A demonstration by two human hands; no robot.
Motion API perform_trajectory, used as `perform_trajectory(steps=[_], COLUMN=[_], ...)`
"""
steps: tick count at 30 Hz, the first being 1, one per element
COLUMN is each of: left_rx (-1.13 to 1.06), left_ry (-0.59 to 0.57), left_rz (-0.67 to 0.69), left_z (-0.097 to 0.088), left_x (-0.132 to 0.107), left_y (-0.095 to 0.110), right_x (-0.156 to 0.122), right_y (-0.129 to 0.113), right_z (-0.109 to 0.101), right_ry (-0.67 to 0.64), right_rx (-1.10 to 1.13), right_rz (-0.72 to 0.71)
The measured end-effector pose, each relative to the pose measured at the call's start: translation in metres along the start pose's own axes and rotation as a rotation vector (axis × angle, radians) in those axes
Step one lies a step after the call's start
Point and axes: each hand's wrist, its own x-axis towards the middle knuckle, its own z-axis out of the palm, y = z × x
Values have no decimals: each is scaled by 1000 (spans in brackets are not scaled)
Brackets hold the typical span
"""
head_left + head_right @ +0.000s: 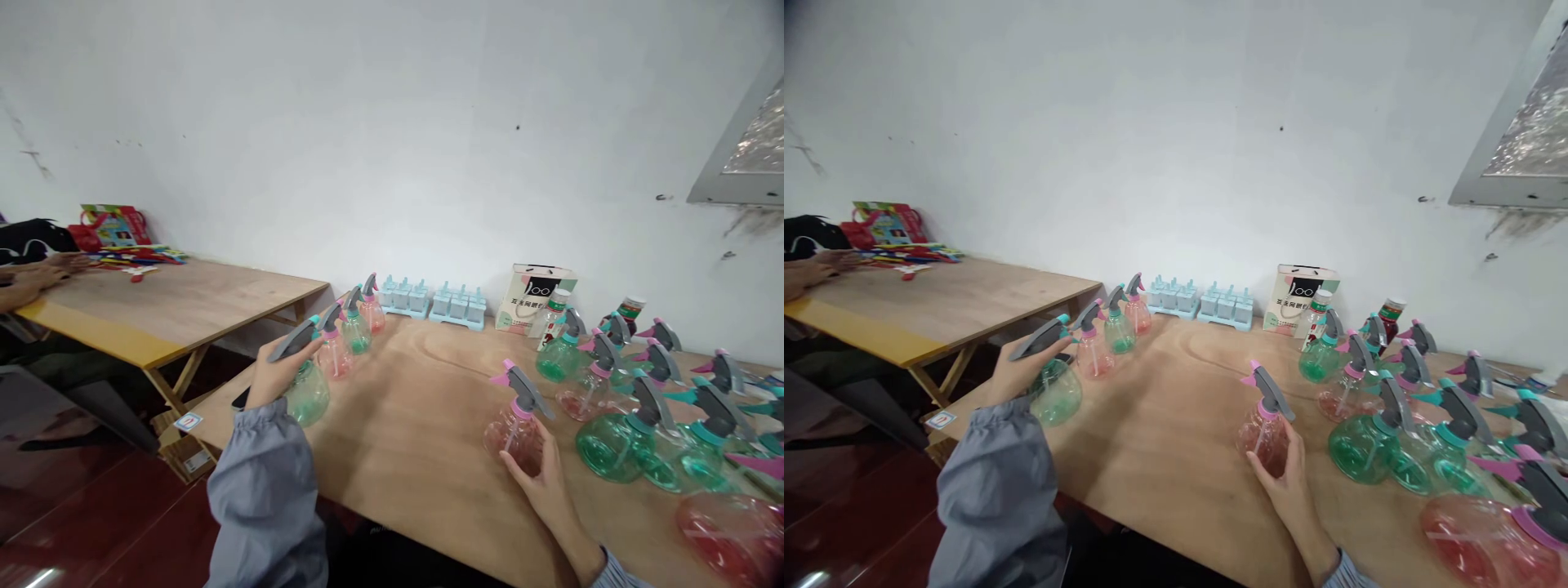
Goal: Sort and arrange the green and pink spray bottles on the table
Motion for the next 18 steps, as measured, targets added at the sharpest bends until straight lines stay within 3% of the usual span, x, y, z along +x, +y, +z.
perform_trajectory(steps=[3, 11, 15, 18], left_rx=[-39, -60, -20, -24], left_ry=[66, 137, 199, 250], left_rz=[-19, -1, 30, 65], left_z=[-5, 11, 16, 19], left_x=[8, 13, 11, 4], left_y=[-18, -46, -49, -40], right_x=[0, 1, 0, -1], right_y=[0, -1, 2, 3], right_z=[0, 0, 0, 1], right_ry=[6, 19, -1, -6], right_rx=[-14, -12, 9, 20], right_rz=[-19, -38, -17, 3])
